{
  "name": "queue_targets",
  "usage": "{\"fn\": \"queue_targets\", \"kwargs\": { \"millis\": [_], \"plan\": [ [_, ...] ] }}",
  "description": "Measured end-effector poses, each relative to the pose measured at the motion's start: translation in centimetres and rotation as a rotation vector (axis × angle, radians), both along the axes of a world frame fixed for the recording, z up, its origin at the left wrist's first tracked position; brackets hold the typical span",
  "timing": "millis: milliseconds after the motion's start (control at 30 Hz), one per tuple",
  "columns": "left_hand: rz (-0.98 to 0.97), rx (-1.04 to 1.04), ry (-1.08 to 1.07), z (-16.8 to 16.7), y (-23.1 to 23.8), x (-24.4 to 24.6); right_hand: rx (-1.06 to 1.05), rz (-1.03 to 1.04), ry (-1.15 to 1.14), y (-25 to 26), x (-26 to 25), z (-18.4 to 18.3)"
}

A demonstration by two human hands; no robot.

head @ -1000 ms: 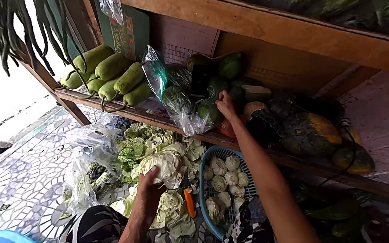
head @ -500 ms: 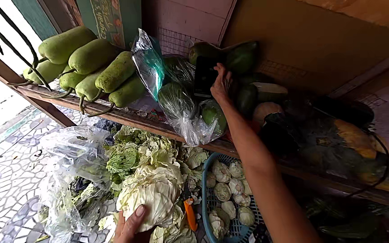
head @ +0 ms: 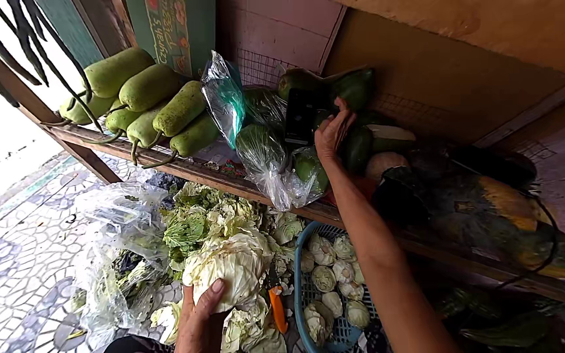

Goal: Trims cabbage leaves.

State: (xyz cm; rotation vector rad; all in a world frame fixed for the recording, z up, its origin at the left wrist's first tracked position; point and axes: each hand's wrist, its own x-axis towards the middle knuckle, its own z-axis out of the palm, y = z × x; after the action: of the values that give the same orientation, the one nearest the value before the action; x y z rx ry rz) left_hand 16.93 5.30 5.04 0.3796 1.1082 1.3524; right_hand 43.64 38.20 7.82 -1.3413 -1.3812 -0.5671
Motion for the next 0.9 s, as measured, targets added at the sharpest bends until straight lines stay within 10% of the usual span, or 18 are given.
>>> {"fn": "queue_targets", "kwargs": {
  "millis": [133,300,467,667,900],
  "plan": [
    [0.023,0.02,0.052,-0.6,0.3,0.3,-0.135,0.363,0.023,-12.7,-4.8,-3.8],
    [-0.006,0.098,0.109,-2.0,0.5,0.4,-1.077,0.577,0.311,-27.0,-7.3,-8.7],
    [-0.052,0.207,0.238,-3.7,0.8,1.3,-1.526,0.849,0.569,-32.6,-7.4,-8.9],
    [-0.167,0.265,0.354,-5.4,0.9,3.0,-1.204,1.143,1.315,-33.8,-8.9,-8.5],
    [-0.055,0.085,0.097,-4.4,1.0,2.6,-1.11,0.652,0.534,-26.5,-3.8,-3.3]
  ]
}}
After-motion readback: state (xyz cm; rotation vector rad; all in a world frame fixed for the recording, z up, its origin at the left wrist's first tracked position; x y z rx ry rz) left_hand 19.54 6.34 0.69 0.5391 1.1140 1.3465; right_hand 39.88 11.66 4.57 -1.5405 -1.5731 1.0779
